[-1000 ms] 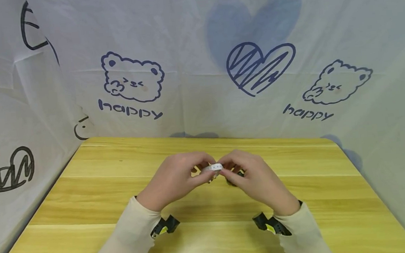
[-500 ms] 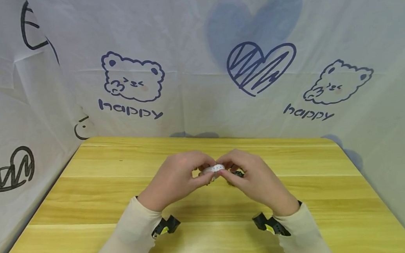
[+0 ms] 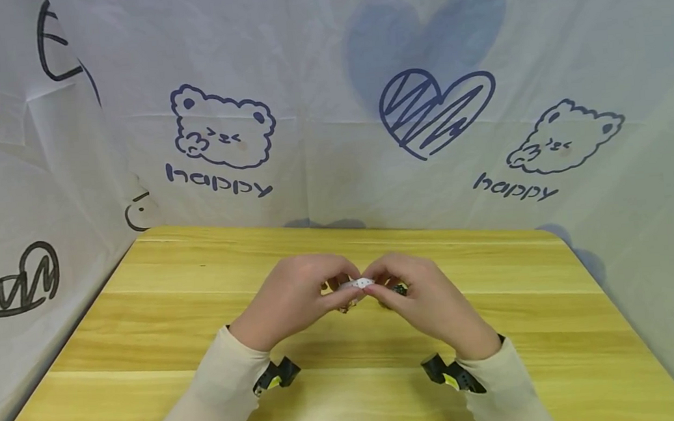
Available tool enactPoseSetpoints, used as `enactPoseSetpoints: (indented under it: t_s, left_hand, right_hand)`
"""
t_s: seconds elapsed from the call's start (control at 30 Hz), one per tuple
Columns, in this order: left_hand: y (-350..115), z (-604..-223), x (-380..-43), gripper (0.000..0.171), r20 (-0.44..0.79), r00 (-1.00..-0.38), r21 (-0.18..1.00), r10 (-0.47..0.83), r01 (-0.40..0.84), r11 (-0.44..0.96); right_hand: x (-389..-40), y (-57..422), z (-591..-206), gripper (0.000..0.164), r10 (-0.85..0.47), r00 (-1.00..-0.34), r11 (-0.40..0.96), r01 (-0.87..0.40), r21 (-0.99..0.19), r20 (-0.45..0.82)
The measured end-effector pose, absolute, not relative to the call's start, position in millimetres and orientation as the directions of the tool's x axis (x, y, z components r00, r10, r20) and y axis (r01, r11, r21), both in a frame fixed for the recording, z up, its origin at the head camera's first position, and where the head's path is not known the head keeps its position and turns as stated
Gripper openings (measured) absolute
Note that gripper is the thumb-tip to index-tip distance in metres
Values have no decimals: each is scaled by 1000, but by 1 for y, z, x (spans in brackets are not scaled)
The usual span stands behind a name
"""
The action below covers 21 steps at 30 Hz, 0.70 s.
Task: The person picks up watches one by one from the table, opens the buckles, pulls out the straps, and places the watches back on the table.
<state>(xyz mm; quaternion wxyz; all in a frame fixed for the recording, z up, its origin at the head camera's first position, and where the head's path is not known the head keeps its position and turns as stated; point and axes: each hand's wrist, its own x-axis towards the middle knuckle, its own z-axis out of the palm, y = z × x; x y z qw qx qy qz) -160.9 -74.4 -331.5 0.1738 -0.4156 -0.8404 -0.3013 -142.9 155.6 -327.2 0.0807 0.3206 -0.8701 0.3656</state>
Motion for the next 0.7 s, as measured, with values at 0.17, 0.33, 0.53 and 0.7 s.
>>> enactPoseSetpoints:
  t_s: [0.17, 0.33, 0.53, 0.7]
  left_hand:
    - [-76, -331, -160, 10, 540, -594, 355, 596, 803, 479]
    - [-76, -331, -160, 9, 528, -600, 361, 600, 799, 481]
    - [-77, -333, -161, 8, 519, -599, 359, 610, 800, 481]
    - [-78, -332, -161, 7, 514, -602, 373, 611, 798, 473]
  right_hand:
    - [-143, 154, -327, 10, -508, -782, 530, -614, -585, 361]
    - [-142, 154, -327, 10, -517, -770, 549, -634, -545, 375]
    - [-141, 154, -327, 7, -522, -766, 560, -640, -526, 376]
    - [-141, 154, -327, 7, -524, -770, 547, -632, -549, 365]
